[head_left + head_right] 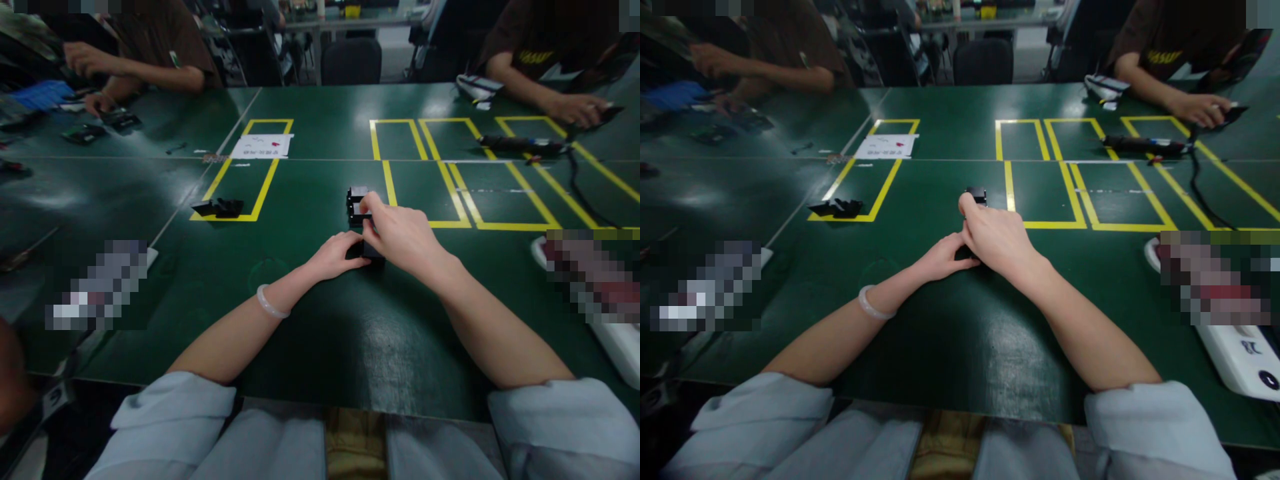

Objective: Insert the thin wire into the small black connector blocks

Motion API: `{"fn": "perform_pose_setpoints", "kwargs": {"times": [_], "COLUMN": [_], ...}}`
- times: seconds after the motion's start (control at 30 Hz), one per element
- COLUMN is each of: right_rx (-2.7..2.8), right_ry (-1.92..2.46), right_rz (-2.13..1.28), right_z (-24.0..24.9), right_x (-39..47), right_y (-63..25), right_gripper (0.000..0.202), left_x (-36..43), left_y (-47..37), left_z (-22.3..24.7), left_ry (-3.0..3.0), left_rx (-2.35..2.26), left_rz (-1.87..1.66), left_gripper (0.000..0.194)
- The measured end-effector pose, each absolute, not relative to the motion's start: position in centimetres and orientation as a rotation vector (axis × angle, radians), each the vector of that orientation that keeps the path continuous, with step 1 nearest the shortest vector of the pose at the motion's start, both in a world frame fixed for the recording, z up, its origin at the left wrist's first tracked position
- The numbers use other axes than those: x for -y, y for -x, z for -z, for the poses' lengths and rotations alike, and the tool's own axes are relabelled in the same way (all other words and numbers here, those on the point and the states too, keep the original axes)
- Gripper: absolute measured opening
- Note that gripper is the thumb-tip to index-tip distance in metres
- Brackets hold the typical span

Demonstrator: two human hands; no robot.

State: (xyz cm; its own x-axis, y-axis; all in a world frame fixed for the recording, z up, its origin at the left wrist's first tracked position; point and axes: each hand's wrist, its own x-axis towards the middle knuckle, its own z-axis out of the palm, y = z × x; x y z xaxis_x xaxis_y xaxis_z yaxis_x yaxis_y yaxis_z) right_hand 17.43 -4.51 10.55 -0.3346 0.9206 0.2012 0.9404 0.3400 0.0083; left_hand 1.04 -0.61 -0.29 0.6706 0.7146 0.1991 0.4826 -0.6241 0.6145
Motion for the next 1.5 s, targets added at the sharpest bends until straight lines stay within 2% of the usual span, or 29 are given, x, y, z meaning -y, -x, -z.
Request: {"fn": "perform_pose_setpoints", "kwargs": {"times": [0.77, 1.03, 1.5], "right_rx": [2.493, 2.461, 2.467], "right_ry": [1.743, 1.689, 1.683], "right_rz": [0.235, 0.161, 0.146], "right_z": [-10.65, -10.67, -10.73], "right_x": [4.50, 4.62, 4.68], "right_y": [-17.28, -17.24, -17.18], "right_gripper": [0.035, 0.029, 0.031], "left_x": [0.58, 0.57, 0.49], "left_y": [-0.97, -0.84, -0.89], "left_z": [0.34, 0.37, 0.41], "left_ry": [-2.334, -2.353, -2.341], "left_rx": [-0.942, -0.930, -0.953], "left_rz": [-0.582, -0.597, -0.577], "left_gripper": [0.046, 0.045, 0.044]}}
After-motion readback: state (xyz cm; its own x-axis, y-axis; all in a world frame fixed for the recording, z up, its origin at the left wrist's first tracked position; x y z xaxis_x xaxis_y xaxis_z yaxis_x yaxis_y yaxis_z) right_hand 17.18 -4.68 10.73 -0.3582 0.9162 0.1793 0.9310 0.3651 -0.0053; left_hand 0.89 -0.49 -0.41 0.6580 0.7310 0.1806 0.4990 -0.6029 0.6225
